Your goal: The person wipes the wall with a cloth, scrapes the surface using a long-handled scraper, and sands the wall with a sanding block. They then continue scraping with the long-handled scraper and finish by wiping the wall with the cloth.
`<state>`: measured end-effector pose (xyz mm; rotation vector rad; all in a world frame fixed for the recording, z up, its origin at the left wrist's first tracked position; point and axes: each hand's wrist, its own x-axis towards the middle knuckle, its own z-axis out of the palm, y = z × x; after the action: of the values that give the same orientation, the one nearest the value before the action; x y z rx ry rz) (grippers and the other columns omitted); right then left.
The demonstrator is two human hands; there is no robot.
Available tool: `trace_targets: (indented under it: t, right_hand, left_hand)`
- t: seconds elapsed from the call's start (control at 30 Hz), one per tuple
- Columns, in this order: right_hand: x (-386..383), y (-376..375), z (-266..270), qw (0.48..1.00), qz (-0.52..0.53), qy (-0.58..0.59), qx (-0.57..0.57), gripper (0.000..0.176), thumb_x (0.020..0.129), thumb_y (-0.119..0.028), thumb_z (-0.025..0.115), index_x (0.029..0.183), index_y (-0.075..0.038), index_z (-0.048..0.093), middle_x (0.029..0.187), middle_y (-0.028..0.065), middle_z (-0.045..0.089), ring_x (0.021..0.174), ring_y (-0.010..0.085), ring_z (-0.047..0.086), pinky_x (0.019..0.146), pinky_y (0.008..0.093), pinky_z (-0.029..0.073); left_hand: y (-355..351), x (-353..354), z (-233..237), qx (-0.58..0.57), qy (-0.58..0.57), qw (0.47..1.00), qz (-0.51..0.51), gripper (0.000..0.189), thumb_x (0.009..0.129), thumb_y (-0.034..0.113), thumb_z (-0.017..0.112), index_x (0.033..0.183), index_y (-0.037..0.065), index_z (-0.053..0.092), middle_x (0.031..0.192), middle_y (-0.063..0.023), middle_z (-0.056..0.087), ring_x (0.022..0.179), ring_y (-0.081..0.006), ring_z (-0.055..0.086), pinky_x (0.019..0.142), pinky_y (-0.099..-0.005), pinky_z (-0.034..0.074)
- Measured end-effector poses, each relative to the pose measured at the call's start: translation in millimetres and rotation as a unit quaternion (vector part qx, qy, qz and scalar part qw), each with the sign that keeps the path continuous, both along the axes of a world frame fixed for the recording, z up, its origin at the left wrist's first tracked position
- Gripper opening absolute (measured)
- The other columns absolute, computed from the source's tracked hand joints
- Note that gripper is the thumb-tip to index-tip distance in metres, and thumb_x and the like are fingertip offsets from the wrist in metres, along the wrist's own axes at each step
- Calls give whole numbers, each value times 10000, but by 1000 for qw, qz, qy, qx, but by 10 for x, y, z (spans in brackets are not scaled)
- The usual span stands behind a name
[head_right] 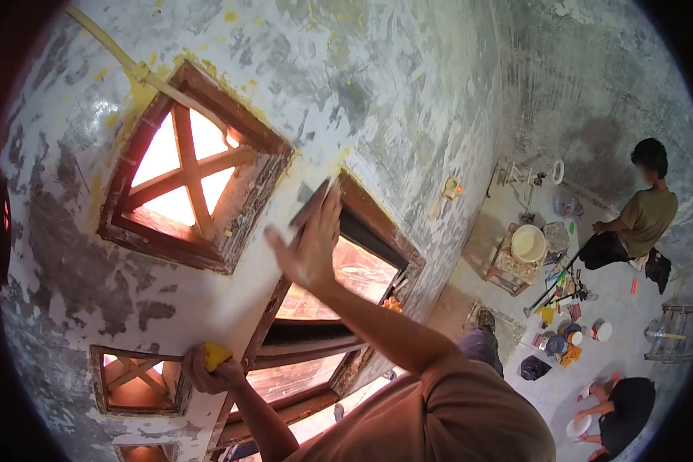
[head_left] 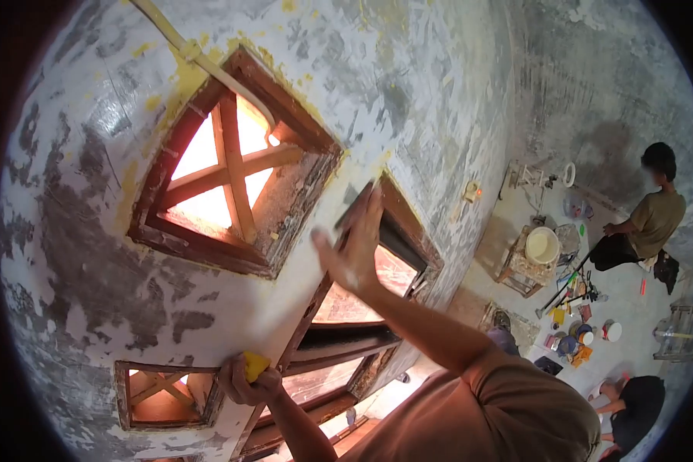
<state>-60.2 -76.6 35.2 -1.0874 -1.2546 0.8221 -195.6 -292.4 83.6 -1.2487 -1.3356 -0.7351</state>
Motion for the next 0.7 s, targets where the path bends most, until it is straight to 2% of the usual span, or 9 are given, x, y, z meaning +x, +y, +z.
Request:
trace_targets:
  t: [0.1, 0.2, 0.27, 0.33, 0.4, 0.53, 0.6, 0.63, 0.7]
  right_hand:
    - [88, -291, -46, 988, 147, -30, 38, 1014, 838, -460, 618, 1435, 81, 2, 1467, 354, 42, 1396, 452, 24, 1099, 548, 84]
    - [-73, 203, -8, 994, 0, 106, 0, 961, 873, -424, 581, 1431, 94, -6, 1464, 361, 59, 1395, 460, 19, 1105, 539, 74]
    - [-313, 70, 60, 998, -38, 39, 44, 915, 887, -414, 538, 1423, 117, 18, 1483, 343, 60, 1379, 486, 67, 1096, 566, 71]
    - [-361, -374, 20, 989, 89, -59, 99, 997, 853, -465, 566, 1423, 116, -9, 1477, 341, 75, 1387, 478, 52, 1092, 597, 27]
    - [-448, -781, -118, 943, 188, -193, 194, 1072, 754, -676, 520, 1422, 88, 173, 1473, 291, 183, 1361, 480, 161, 1037, 685, 41]
    - [-312, -99, -288, 904, 134, -246, 322, 1037, 768, -680, 473, 1428, 73, 203, 1499, 255, 174, 1386, 407, 181, 1038, 682, 6]
    - [-49, 631, 12, 958, -15, -163, 237, 944, 852, -548, 488, 1457, 60, 94, 1532, 240, 92, 1433, 365, 41, 1081, 615, -29]
    - [126, 772, 343, 975, -40, -115, 188, 977, 831, -543, 541, 1446, 76, 102, 1521, 259, 105, 1428, 377, 51, 1081, 626, 8]
    - [130, 695, 599, 991, -5, -49, 120, 992, 844, -575, 515, 1449, 73, 68, 1527, 266, 23, 1419, 412, -1, 1081, 623, 6]
  left_hand:
    - [132, 4, 5, 20, -3, 1000, -7, 230, 721, 162, 444, 786, 11, 606, 780, -140, 566, 662, -298, 553, 565, -395, 453]
    - [92, 22, -11, 23, -5, 1000, 9, 242, 728, 179, 436, 781, 14, 605, 784, -143, 567, 654, -301, 550, 552, -395, 452]
    - [112, 12, 0, 25, -10, 1000, -2, 248, 721, 188, 438, 777, 9, 601, 792, -143, 575, 651, -309, 550, 556, -403, 454]
    - [147, 14, 20, 23, -5, 1000, 0, 244, 719, 192, 443, 770, 7, 594, 788, -135, 572, 650, -307, 547, 562, -405, 453]
    - [69, 64, 64, 16, -6, 1000, 14, 240, 716, 195, 448, 764, 4, 587, 784, -126, 569, 648, -306, 545, 567, -408, 452]
    - [-190, 308, 57, 22, -210, 972, -107, 200, 724, 204, 453, 756, 22, 529, 768, -87, 532, 696, -255, 523, 639, -365, 446]
    - [-407, 529, -93, 81, -464, 846, -250, 191, 737, 211, 459, 784, 34, 513, 783, -70, 516, 689, -201, 495, 633, -329, 429]
    - [-559, 565, -273, 84, -530, 811, -231, 183, 775, 220, 470, 801, 42, 503, 780, -57, 484, 670, -148, 469, 594, -288, 406]
    - [-907, 643, -796, 222, -754, 521, -332, 181, 837, 251, 469, 828, 90, 551, 747, -43, 506, 612, -133, 484, 496, -253, 382]
